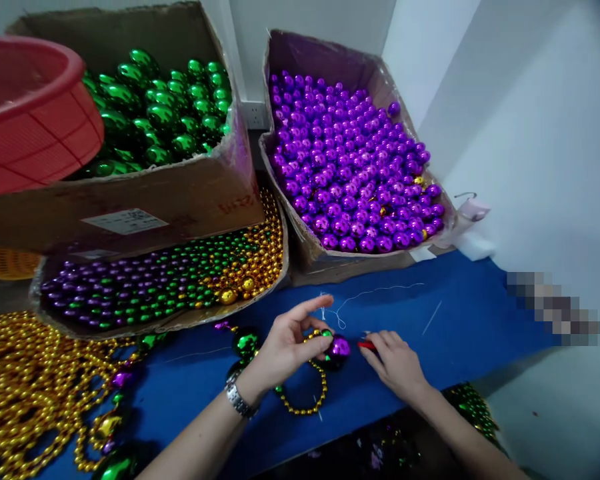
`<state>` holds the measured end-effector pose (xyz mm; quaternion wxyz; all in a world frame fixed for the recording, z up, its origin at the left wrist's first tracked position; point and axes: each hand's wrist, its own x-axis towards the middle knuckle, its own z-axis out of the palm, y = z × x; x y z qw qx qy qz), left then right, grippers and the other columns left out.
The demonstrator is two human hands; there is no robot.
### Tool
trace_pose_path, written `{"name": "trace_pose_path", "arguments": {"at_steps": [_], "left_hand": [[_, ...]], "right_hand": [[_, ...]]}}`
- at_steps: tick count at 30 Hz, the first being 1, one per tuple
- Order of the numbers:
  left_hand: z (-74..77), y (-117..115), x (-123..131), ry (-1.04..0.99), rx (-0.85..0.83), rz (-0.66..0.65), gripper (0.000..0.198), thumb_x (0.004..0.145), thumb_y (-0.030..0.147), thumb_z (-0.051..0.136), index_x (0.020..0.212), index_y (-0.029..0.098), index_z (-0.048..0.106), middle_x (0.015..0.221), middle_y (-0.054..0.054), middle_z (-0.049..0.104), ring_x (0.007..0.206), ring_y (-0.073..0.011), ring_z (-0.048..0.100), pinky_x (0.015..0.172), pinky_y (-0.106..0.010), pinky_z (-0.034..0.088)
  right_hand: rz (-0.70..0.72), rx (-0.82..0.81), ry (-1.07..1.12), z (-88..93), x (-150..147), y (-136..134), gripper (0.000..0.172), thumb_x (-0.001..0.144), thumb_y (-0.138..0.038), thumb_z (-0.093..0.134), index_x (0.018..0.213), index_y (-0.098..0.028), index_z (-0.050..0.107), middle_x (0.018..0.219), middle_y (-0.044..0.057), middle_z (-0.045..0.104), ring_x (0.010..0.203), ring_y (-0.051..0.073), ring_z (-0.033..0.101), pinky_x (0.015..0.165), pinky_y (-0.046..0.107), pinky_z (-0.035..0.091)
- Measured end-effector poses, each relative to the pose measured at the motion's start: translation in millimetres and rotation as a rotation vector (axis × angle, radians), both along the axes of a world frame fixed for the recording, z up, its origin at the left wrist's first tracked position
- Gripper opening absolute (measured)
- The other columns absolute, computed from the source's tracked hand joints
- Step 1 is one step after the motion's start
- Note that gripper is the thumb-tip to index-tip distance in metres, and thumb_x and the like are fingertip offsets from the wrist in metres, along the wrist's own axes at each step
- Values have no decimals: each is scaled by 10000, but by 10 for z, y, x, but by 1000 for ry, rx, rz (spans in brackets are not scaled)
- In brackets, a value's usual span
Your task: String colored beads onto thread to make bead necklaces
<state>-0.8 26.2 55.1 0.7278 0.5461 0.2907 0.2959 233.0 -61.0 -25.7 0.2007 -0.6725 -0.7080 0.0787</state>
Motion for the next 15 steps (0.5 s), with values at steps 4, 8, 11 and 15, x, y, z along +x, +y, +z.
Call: {"name": "trace_pose_path", "arguments": {"at_steps": [4,8,11,15], "left_hand": [[132,-23,74,-77,38,110,549,763,187,677,1274,232,483,1105,-97,607,797,-159,607,635,-264,541],[234,-74,117,-172,55,179,494,750,163,682,1219,221,536,1216,-98,560,884,-173,594,681,-266,544],[267,-121,80,-201,59,160,450,773,171,659,1209,210,553,1272,-103,529,982,-199,571,745,-283,536],[281,-174,-68,-231,42,52,494,783,130,641,1254,226,526,1333,-104,499,1215,-249,448,927,-331,463]], "right_hand": [[11,83,93,170,-138,-3,271,900,-326,462,1139,-227,542,1093,92,596,1037,247,546,847,403,471],[106,200,234,497,-481,81,479,882,-315,492,1335,-241,356,1285,71,483,1191,206,451,987,360,412],[156,324,402,618,-708,129,490,894,-266,485,1358,-240,329,1266,80,495,1180,209,461,992,382,406],[183,349,448,713,-810,112,408,903,-224,464,1308,-247,427,1175,76,527,1101,201,512,945,362,446]]}}
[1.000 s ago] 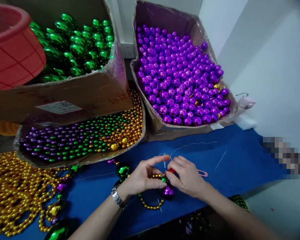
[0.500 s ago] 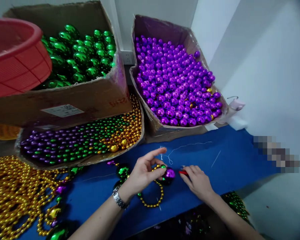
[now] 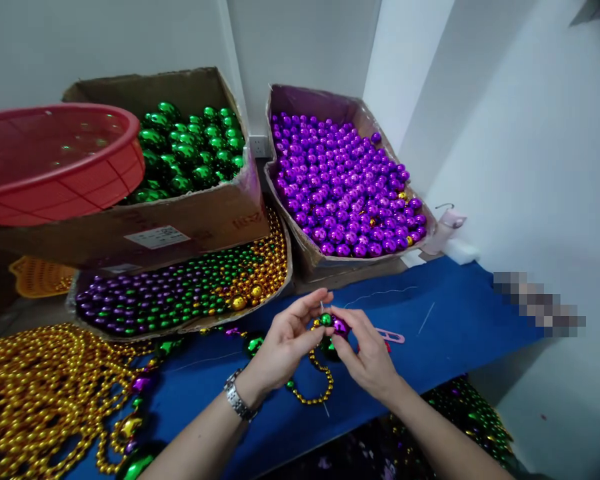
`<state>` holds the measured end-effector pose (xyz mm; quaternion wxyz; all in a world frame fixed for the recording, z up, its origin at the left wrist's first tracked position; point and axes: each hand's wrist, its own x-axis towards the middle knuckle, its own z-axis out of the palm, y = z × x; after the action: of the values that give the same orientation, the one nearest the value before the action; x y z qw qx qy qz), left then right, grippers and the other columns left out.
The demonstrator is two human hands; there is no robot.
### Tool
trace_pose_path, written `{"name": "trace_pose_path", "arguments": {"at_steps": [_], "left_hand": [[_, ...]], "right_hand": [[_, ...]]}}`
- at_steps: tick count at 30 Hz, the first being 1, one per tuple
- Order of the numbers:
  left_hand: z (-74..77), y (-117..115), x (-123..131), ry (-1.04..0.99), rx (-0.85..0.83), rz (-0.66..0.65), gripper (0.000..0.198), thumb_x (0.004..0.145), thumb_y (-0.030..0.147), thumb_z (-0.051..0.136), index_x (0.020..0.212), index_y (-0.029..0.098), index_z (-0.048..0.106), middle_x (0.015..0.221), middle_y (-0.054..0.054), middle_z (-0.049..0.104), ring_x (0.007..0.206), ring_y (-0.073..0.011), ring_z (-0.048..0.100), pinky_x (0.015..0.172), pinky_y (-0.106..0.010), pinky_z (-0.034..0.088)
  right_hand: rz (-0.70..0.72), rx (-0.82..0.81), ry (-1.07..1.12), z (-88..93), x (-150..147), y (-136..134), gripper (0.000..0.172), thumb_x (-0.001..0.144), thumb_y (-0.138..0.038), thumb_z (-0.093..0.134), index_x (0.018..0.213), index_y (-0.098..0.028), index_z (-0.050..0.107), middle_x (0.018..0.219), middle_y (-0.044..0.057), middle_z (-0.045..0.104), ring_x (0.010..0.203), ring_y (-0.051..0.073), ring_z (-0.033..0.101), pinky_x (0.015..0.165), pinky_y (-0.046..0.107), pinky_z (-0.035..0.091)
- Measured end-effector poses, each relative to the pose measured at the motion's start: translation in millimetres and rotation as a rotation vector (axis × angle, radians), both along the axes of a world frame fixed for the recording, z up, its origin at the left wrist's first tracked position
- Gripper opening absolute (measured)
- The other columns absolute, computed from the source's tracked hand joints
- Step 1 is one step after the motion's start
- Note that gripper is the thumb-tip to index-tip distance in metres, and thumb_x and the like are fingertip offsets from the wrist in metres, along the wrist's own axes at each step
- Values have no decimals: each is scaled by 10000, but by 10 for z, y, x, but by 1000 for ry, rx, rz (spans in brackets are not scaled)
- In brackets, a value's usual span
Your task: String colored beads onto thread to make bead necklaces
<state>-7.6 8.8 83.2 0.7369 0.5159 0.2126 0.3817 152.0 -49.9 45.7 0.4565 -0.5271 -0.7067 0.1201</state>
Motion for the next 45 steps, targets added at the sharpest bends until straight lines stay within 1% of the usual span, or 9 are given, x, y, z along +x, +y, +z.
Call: {"name": "trace_pose_path", "arguments": {"at_steps": [4,15,22,28,32,36,39,42,45], "left_hand": [[22,-28,-135,23,15,-95,527,792,123,624,1287,247,491,1412,-97,414,1259,-273,417,977,-378,423],[61,-108,-141,341,328,-50,493,850,137,500,1331,215,428,1401,-103,424,1145,-245,529,982,-389,413],[216,-41,29,62,57,151,544,749,64,593,1261,207,480,1399,-108,418,1276,-279,395,882,-347,490],[641,10,55,-15,-11,195,521,685,-17,597,1174,150,530,1340,-144,472,1231,-293,446,785,-326,537],[1112,45,22,-101,3,218,494,663,-60,574,1130,99,539,1234,-167,538,1180,-310,495,843,-420,527],[1615,98,-18,-143,99,301,476,650,-117,515,1094,55,539,1166,-148,547,1176,-300,495,920,-460,485],[1884,189,-93,-143,157,336,460,652,-154,447,1076,6,531,1112,-146,549,1158,-294,504,918,-459,476],[2000,360,-241,-164,246,433,441,667,-163,398,1038,26,543,1051,-114,561,1132,-272,517,895,-458,481],[2009,575,-433,-191,315,586,408,661,-164,434,972,71,553,1043,-96,559,1077,-243,539,881,-440,490]], "right_hand": [[23,-43,-58,75,23,-71,387,903,-203,436,1284,-246,487,1098,81,497,1027,193,527,904,353,469],[-151,-7,-280,37,-17,-99,346,882,-202,465,1195,-266,599,1041,107,483,917,229,527,790,404,476],[6,-148,-19,-49,55,-98,595,895,-253,475,1436,-265,226,1317,94,444,1213,209,443,1013,398,384],[293,-305,453,-509,96,-34,1111,722,-568,653,1455,-237,-113,1522,127,119,1386,254,165,1100,484,185],[383,-296,556,-613,-120,157,872,791,-760,292,1455,-231,93,1483,131,255,1356,217,271,1072,430,275],[469,-282,594,-454,-507,325,931,663,-837,396,1365,-230,325,1397,122,415,1298,250,377,1031,418,344],[444,-284,615,-283,-786,346,775,706,-650,610,1308,-218,385,1263,108,545,1158,242,523,970,408,409],[409,-279,658,-53,-931,240,487,825,-463,587,1222,-213,456,1067,69,631,979,199,613,876,366,475],[412,-255,705,322,-880,74,405,871,-412,543,1214,-232,424,856,15,645,792,161,646,755,324,521]]}}
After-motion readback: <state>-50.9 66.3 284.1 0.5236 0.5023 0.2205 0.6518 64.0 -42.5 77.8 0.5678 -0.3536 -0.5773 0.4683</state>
